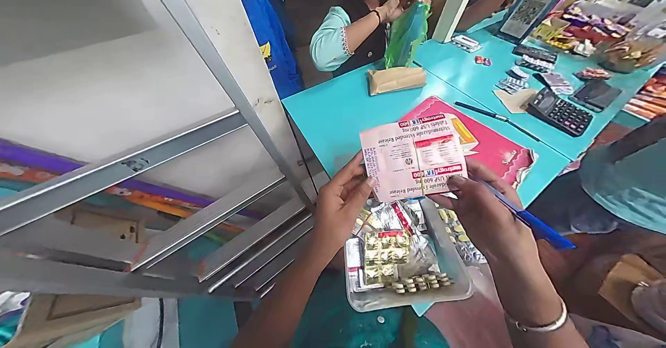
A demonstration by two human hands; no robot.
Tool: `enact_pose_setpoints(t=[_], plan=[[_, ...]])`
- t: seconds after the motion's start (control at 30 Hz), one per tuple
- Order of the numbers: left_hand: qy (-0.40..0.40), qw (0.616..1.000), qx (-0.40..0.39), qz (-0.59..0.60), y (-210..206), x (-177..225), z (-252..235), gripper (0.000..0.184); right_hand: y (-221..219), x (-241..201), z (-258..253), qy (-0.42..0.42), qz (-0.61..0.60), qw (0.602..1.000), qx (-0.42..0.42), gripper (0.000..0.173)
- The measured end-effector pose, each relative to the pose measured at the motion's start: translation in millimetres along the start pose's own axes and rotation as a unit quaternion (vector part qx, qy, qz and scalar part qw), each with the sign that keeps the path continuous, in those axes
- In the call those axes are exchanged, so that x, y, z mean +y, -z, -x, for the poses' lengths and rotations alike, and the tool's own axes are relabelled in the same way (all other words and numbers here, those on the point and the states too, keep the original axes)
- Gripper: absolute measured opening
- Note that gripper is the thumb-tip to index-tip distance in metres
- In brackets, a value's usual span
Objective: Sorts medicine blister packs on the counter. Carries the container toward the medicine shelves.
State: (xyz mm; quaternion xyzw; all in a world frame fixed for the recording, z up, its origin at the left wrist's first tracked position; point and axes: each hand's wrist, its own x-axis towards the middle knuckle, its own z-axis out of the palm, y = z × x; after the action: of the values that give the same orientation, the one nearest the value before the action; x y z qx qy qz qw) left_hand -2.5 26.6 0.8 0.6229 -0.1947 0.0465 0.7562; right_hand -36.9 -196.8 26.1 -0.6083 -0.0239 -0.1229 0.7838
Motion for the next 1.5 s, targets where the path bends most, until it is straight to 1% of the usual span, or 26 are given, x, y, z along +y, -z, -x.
enact_pose_setpoints(t=[0.17, 0.23, 0.3, 0.37, 0.4, 0.43, 0.47, 0.5, 0.53, 0.57, 0.6, 0.63, 0.67, 0.73, 0.77, 0.8, 0.87, 0.93, 1.03, 1.2, 1.27, 1.33, 1.4, 1.43, 1.5], plan=[[0.002, 1.000, 0.000, -0.020, -3.3, -0.8, -0.9, 0.046, 18.4, 4.4, -3.3, -0.013, -0.008, 0.999, -0.049, 0.042], [-0.003, 1.000, -0.007, -0.030, -6.2, -1.0, -2.8, 0.045, 18.0, 2.4, -4.0, -0.016, 0.015, 0.999, -0.044, 0.035], [-0.018, 0.997, -0.022, -0.071, -5.6, -2.0, -8.2, 0.042, 19.3, 0.8, -4.1, 0.014, 0.043, 0.999, -0.004, 0.025], [-0.033, 0.991, -0.045, -0.123, 1.3, -1.8, -15.3, 0.039, 32.4, 2.1, -7.8, 0.090, 0.099, 0.988, 0.070, 0.021], [-0.035, 0.987, -0.055, -0.149, 6.0, -1.6, -17.2, 0.039, 45.4, 4.0, -12.2, 0.142, 0.142, 0.973, 0.111, 0.021], [-0.032, 0.982, -0.069, -0.171, 11.0, -1.0, -17.9, 0.039, 61.8, 7.2, -17.0, 0.196, 0.206, 0.948, 0.145, 0.025], [-0.027, 0.977, -0.085, -0.194, 15.2, -0.1, -17.7, 0.039, 79.0, 11.0, -21.5, 0.246, 0.284, 0.911, 0.168, 0.031], [-0.029, 0.969, -0.102, -0.225, 17.7, 0.6, -18.2, 0.038, 94.2, 14.6, -25.4, 0.288, 0.372, 0.866, 0.173, 0.037], [-0.041, 0.957, -0.123, -0.260, 18.0, 0.9, -19.5, 0.036, 106.6, 18.1, -27.8, 0.313, 0.455, 0.818, 0.163, 0.036], [-0.055, 0.941, -0.150, -0.298, 16.2, 0.8, -20.7, 0.035, 116.2, 22.6, -28.7, 0.328, 0.518, 0.778, 0.141, 0.031], [-0.065, 0.922, -0.182, -0.336, 12.5, 0.7, -22.2, 0.035, 122.1, 26.6, -27.9, 0.329, 0.563, 0.750, 0.108, 0.026], [-0.069, 0.900, -0.219, -0.371, 7.7, 0.6, -25.0, 0.035, 125.8, 30.1, -26.1, 0.319, 0.595, 0.735, 0.065, 0.025], [-0.076, 0.876, -0.255, -0.402, 2.8, -1.4, -28.6, 0.036, 129.3, 33.4, -23.7, 0.302, 0.612, 0.731, 0.015, 0.026], [-0.112, 0.836, -0.305, -0.442, -6.2, -11.3, -38.9, 0.044, 137.1, 38.9, -22.0, 0.267, 0.619, 0.734, -0.083, 0.032], [-0.131, 0.820, -0.326, -0.452, -9.8, -17.6, -45.6, 0.050, 139.9, 40.0, -21.3, 0.249, 0.615, 0.740, -0.114, 0.038], [-0.137, 0.808, -0.349, -0.455, -12.4, -23.0, -52.3, 0.058, 140.9, 39.9, -19.3, 0.235, 0.607, 0.749, -0.125, 0.046], [-0.121, 0.789, -0.380, -0.468, -15.6, -30.0, -65.1, 0.075, 140.5, 34.4, -15.5, 0.220, 0.597, 0.763, -0.113, 0.057], [-0.079, 0.768, -0.399, -0.494, -21.8, -28.0, -72.0, 0.089, 140.2, 29.1, -13.6, 0.224, 0.590, 0.771, -0.084, 0.057], [-0.035, 0.755, -0.395, -0.522, -35.5, -22.3, -70.5, 0.092, 138.8, 27.7, -8.3, 0.230, 0.577, 0.782, -0.054, 0.050], [0.028, 0.759, -0.397, -0.516, -47.3, -12.1, -72.0, 0.090, 126.6, 24.0, 1.7, 0.234, 0.541, 0.807, -0.042, 0.042], [0.033, 0.773, -0.384, -0.504, -50.0, -12.4, -69.8, 0.083, 116.6, 20.5, 3.9, 0.237, 0.514, 0.824, -0.030, 0.040], [0.028, 0.796, -0.366, -0.481, -49.2, -16.4, -68.9, 0.082, 104.2, 18.9, 2.3, 0.243, 0.474, 0.845, -0.036, 0.040], [-0.007, 0.824, -0.325, -0.463, -44.6, -19.1, -68.0, 0.092, 90.5, 15.1, -1.6, 0.255, 0.453, 0.853, -0.053, 0.039], [-0.045, 0.836, -0.293, -0.461, -40.6, -15.8, -67.5, 0.097, 84.5, 12.4, -3.9, 0.262, 0.447, 0.853, -0.059, 0.037], [-0.144, 0.860, -0.194, -0.449, -29.5, 3.2, -72.1, 0.097, 75.7, 7.2, -7.6, 0.272, 0.430, 0.859, -0.060, 0.034]])
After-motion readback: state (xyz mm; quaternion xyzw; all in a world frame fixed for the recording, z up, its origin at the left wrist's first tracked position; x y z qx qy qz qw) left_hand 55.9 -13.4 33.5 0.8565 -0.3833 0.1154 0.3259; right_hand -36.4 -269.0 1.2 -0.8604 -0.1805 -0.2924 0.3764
